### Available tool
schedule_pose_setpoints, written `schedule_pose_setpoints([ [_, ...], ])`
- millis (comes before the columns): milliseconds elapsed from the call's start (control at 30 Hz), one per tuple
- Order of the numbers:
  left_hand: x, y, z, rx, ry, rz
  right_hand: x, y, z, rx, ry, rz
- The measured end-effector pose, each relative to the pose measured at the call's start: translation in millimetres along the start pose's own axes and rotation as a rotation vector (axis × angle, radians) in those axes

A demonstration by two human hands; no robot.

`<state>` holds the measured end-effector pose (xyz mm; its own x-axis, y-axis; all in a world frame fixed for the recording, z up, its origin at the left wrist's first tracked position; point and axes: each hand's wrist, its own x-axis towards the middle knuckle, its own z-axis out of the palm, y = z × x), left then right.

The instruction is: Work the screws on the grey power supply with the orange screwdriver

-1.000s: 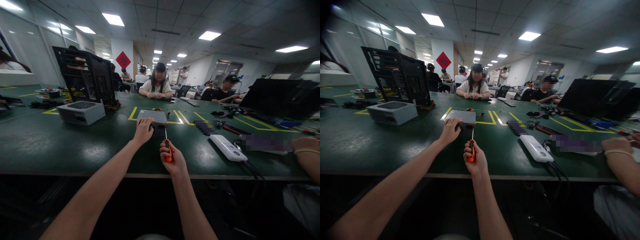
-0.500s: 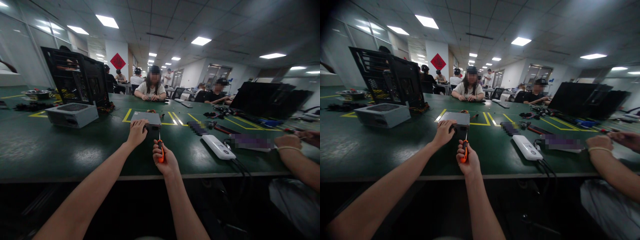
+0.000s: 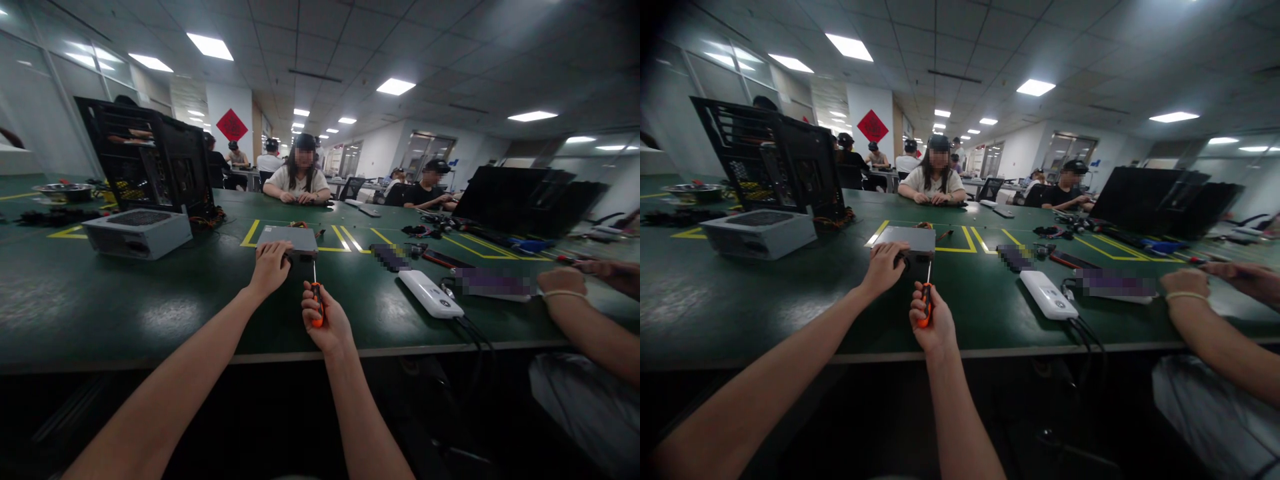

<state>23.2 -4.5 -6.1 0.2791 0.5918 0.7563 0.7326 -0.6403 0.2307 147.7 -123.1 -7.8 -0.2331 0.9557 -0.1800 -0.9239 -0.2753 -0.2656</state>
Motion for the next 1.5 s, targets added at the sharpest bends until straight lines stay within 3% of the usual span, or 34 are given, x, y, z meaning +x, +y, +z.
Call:
schedule_pose_setpoints([
  [167,-0.8,-0.6,1.1,0.002,0.016,0.013,-1.0,0.4,1.8,0.028,0.06,-0.028],
  [400,-0.6,-0.4,1.0,-0.003,0.022,0.017,-0.4,0.7,0.7,-0.007,0.001,0.012],
  [600,-0.7,-0.6,0.8,-0.02,0.009,0.01,0.2,0.6,0.9,0.003,0.056,-0.022],
  [1167,-1.5,1.7,-1.9,0.004,-0.013,-0.003,1.1,-0.3,-0.8,0.005,0.014,0.029],
  [1333,-1.8,2.2,-2.6,0.005,-0.012,-0.001,1.7,0.9,0.5,-0.001,0.048,-0.053],
  [1500,-2.1,1.7,-2.6,0.009,-0.029,-0.008,1.2,-0.6,-2.7,0.022,0.011,-0.012],
])
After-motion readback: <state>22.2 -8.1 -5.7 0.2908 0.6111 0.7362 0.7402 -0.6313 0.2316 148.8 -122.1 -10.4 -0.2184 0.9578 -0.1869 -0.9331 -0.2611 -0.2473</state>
